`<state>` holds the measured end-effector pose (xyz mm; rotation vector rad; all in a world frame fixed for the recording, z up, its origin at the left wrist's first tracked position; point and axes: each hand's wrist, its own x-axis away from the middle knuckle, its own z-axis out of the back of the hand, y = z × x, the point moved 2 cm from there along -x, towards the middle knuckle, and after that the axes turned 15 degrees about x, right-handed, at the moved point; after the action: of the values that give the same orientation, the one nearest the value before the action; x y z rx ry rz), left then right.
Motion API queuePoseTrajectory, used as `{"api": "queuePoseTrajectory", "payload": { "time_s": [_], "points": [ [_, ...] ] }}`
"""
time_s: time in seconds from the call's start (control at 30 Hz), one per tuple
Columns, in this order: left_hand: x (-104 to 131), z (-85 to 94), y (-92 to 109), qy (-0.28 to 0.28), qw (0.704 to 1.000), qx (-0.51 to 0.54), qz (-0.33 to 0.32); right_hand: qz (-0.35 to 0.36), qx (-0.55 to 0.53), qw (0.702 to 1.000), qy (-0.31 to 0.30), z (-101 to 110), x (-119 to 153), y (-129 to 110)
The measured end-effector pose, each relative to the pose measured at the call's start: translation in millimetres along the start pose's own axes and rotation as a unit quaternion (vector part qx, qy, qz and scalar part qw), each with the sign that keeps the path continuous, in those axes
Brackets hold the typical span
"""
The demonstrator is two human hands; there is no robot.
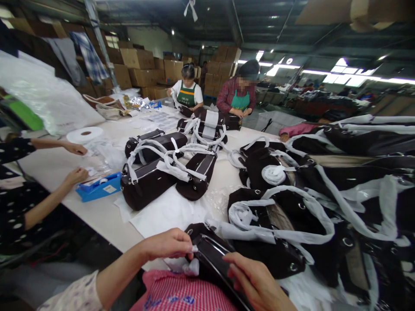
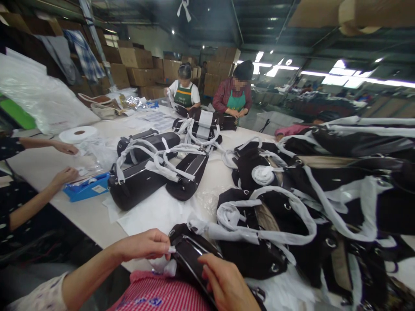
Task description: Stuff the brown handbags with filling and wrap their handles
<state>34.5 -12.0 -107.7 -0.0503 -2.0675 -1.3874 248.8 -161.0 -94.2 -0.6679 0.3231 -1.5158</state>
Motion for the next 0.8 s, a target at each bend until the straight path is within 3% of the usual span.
{"api": "queuePoseTrajectory", "payload": {
  "time_s": [0.1, 0.17, 0.23, 0.33, 0.43, 0.53, 0.7, 0.8],
  "points": [
    [7, 3.2, 5, 0.01, 0.998, -0.063, -0.006, 0.021, 0.021, 0.999, -0.012, -9, -22, -18],
    [11, 8.6, 6, 0.031, 0.992, -0.124, -0.012, 0.003, 0.036, 0.999, -0.006, -7, -26, -16],
    [12, 15.6, 5, 0.074, 0.974, -0.213, -0.021, -0.035, 0.051, 0.998, 0.011, 2, -21, 0],
    [11, 22.0, 3, 0.137, 0.924, -0.355, -0.028, -0.101, 0.074, 0.991, 0.04, 20, -3, 33],
    [9, 18.0, 4, 0.135, 0.897, -0.42, -0.014, -0.132, 0.072, 0.988, 0.037, 28, 16, 54],
    [11, 10.2, 12, 0.139, 0.879, -0.457, -0.002, -0.138, 0.055, 0.989, 0.016, 21, 28, 56],
    [15, 2.1, 24, 0.103, 0.874, -0.475, 0.02, -0.136, 0.026, 0.99, 0.015, 3, 42, 52],
    [13, -1.9, 25, 0.111, 0.871, -0.478, 0.021, -0.139, 0.017, 0.99, 0.036, -4, 48, 53]
  ]
}}
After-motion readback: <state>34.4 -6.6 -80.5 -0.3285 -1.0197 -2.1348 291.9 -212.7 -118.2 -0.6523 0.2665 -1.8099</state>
